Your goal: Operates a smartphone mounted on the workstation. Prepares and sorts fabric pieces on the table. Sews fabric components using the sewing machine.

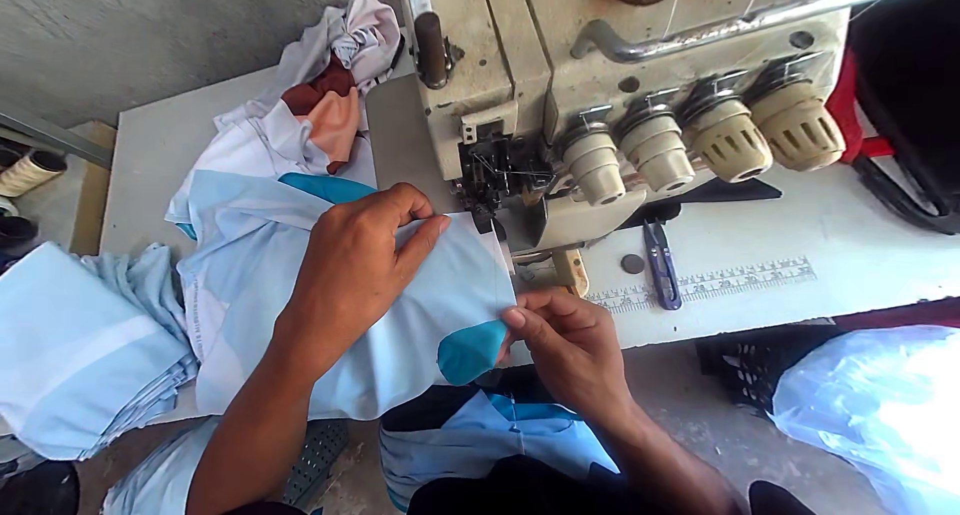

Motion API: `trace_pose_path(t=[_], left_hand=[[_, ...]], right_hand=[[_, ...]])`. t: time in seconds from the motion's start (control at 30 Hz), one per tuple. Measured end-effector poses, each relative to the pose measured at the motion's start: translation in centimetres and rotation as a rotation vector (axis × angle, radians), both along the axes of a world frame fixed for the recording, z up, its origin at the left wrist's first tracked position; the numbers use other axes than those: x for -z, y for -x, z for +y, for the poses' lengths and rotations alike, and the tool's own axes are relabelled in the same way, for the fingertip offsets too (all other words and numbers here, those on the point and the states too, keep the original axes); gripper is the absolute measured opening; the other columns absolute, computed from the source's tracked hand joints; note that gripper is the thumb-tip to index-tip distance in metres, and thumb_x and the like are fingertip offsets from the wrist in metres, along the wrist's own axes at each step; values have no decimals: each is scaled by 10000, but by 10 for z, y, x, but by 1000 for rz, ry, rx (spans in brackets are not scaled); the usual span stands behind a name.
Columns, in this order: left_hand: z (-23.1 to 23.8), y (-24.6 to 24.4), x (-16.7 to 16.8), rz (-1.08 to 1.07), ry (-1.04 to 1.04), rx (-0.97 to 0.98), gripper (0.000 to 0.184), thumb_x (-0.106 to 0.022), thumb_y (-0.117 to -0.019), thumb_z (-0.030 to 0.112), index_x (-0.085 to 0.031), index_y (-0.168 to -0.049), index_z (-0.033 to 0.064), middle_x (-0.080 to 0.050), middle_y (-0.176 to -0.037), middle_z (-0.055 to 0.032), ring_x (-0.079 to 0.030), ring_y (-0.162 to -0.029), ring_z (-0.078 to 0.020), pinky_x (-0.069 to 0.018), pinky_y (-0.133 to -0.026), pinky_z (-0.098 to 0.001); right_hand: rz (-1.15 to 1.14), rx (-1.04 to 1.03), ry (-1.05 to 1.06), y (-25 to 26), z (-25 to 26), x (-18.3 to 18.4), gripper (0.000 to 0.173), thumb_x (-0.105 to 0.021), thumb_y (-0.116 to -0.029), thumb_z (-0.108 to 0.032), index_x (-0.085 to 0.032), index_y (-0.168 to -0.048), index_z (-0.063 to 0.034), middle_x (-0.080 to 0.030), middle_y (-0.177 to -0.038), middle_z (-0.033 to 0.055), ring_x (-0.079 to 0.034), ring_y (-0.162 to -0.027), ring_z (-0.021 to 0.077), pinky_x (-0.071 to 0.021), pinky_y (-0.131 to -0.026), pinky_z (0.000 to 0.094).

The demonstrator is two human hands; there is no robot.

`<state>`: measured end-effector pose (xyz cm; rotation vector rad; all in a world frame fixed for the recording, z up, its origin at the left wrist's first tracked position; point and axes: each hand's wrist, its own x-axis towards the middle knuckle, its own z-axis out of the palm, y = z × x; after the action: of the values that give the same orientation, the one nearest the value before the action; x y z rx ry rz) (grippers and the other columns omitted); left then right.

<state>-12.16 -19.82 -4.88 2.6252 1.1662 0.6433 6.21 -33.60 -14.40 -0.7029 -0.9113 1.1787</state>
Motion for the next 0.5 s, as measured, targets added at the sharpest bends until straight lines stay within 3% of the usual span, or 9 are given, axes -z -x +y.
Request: trace_pose_path(t=[0.5], left_hand=[[4,-1,1,-20,1,9,232,-633,-1001,321,-707,-978,103,-675,-770,14,-626,-709,-62,-487,-639,-251]], right_hand=[[17,12,1,0,4,1,107,-611,-1022,-61,-687,-1040,12,-762,-858,56,-741,-732,109,-639,-698,266]])
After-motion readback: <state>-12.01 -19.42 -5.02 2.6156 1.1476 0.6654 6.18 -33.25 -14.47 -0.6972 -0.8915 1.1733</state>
